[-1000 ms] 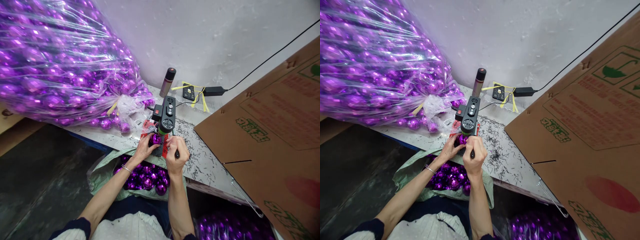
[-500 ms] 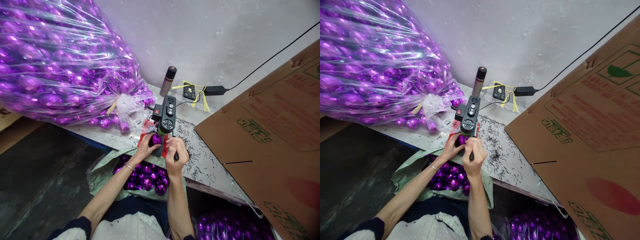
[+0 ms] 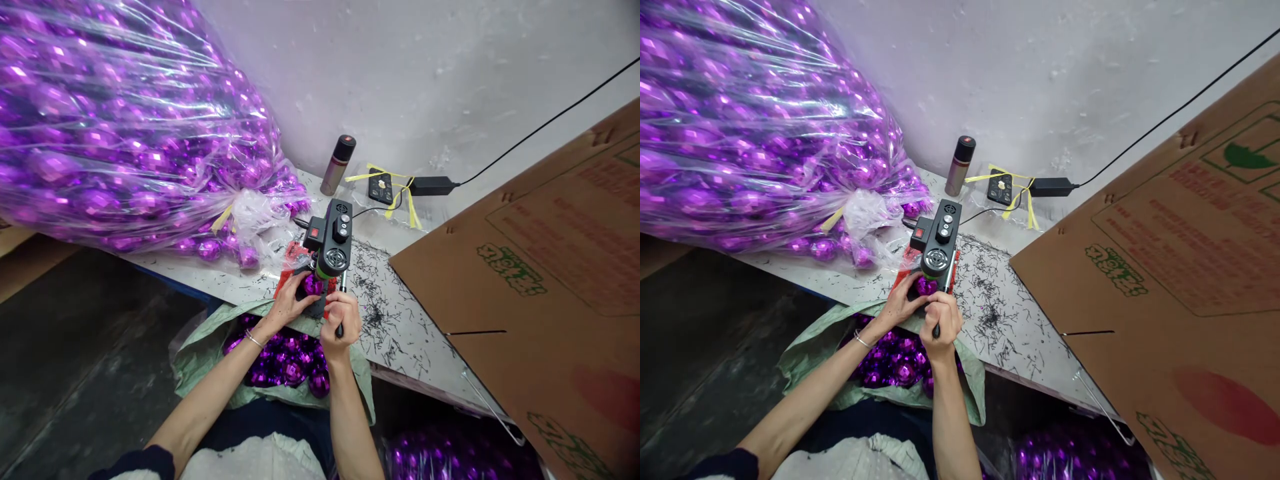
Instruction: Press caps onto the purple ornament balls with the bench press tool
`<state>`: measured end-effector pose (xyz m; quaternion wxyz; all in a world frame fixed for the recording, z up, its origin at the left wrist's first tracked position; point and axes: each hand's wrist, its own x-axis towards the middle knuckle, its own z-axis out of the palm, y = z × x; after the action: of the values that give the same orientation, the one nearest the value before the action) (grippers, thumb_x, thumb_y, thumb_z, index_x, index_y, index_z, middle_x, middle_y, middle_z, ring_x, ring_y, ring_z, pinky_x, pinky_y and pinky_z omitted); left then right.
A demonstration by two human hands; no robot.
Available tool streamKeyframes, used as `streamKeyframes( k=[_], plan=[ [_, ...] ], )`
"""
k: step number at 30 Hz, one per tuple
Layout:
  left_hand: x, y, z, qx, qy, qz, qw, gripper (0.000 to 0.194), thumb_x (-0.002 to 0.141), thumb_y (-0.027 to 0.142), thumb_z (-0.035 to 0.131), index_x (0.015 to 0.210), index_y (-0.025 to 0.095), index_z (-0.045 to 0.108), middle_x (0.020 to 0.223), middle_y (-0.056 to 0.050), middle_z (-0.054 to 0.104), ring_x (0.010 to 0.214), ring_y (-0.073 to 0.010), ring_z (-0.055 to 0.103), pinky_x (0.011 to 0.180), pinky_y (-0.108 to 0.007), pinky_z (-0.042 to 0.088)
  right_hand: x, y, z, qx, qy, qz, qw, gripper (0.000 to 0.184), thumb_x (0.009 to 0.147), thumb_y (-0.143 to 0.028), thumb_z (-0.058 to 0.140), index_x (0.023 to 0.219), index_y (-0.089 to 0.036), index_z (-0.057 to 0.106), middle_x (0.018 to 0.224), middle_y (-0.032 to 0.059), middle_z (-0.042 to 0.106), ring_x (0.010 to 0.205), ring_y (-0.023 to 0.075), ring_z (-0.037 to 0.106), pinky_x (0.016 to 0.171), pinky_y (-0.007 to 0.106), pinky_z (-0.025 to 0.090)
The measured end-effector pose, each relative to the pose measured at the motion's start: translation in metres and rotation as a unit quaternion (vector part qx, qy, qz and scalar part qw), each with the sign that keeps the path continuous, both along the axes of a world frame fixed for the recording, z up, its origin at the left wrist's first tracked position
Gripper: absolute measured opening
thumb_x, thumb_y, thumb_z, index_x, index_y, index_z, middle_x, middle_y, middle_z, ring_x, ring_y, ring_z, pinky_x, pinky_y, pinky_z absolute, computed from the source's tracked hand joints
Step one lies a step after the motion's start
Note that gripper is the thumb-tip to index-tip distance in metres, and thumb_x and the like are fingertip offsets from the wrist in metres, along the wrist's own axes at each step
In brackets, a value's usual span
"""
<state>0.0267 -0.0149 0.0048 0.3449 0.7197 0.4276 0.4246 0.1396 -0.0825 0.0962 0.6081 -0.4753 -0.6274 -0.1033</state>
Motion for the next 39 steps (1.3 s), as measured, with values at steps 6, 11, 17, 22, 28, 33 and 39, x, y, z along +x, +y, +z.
streamKeyframes(
  k=[6,11,17,22,28,33,39],
  plan=[
    [0.0,0.0,0.0,0.005,-0.007,-0.004,1.0,0.054,0.089,0.043,0.074,0.135,0.021,0.057,0.131,-0.012,0.069,0.124,-0.0278,0.065,0.107,-0.044,0.052,-0.001,0.003,-0.008,0.009,0.017,-0.004,1.0,0.025,0.099,-0.014,0.041,0.08,-0.022,0.055,0.08,0.0012,0.062,0.073,0.0136,0.063,0.068,0.029,0.052],
    [0.0,0.0,0.0,0.003,-0.004,-0.001,1.0,0.054,0.089,0.042,0.074,0.136,0.021,0.056,0.13,-0.012,0.069,0.121,-0.0277,0.066,0.104,-0.044,0.054,0.0,0.004,-0.012,0.017,0.014,-0.006,1.0,0.026,0.1,-0.015,0.041,0.079,-0.022,0.054,0.08,0.0011,0.062,0.072,0.0138,0.063,0.066,0.03,0.052],
    [-0.001,0.001,0.001,0.0,-0.006,-0.009,1.0,0.053,0.089,0.043,0.074,0.135,0.021,0.056,0.128,-0.012,0.069,0.119,-0.0279,0.067,0.103,-0.045,0.054,0.0,0.004,-0.016,0.02,0.017,-0.007,1.0,0.026,0.099,-0.016,0.04,0.08,-0.022,0.056,0.08,0.0012,0.063,0.072,0.015,0.064,0.067,0.031,0.053],
    [-0.001,0.0,0.004,0.005,-0.007,-0.01,1.0,0.053,0.089,0.039,0.074,0.136,0.022,0.056,0.128,-0.012,0.069,0.119,-0.0282,0.067,0.103,-0.045,0.054,0.001,0.005,-0.02,0.028,0.02,0.002,0.999,0.024,0.099,-0.015,0.041,0.082,-0.022,0.056,0.083,0.0012,0.063,0.074,0.0144,0.064,0.068,0.03,0.052],
    [-0.001,-0.001,0.007,0.003,-0.001,-0.012,1.0,0.052,0.089,0.038,0.073,0.136,0.022,0.056,0.13,-0.012,0.068,0.121,-0.0284,0.066,0.104,-0.046,0.054,0.001,0.005,-0.024,0.02,0.03,0.004,0.999,0.023,0.099,-0.015,0.041,0.081,-0.022,0.055,0.083,0.0016,0.063,0.074,0.0149,0.063,0.07,0.032,0.053],
    [-0.001,-0.001,0.006,-0.002,-0.001,-0.011,1.0,0.054,0.089,0.037,0.074,0.137,0.023,0.056,0.131,-0.011,0.068,0.121,-0.0284,0.066,0.105,-0.046,0.054,0.001,0.005,-0.027,0.023,0.037,0.008,0.999,0.023,0.097,-0.015,0.042,0.08,-0.022,0.055,0.082,0.0018,0.062,0.072,0.0155,0.063,0.066,0.031,0.052],
    [0.0,0.0,0.001,-0.014,-0.009,-0.008,1.0,0.055,0.088,0.039,0.076,0.136,0.022,0.056,0.131,-0.012,0.067,0.123,-0.0284,0.065,0.106,-0.046,0.052,0.001,0.006,-0.029,0.024,0.049,0.012,0.998,0.023,0.098,-0.017,0.041,0.079,-0.022,0.054,0.081,0.002,0.062,0.07,0.0159,0.063,0.071,0.035,0.054]
  ],
)
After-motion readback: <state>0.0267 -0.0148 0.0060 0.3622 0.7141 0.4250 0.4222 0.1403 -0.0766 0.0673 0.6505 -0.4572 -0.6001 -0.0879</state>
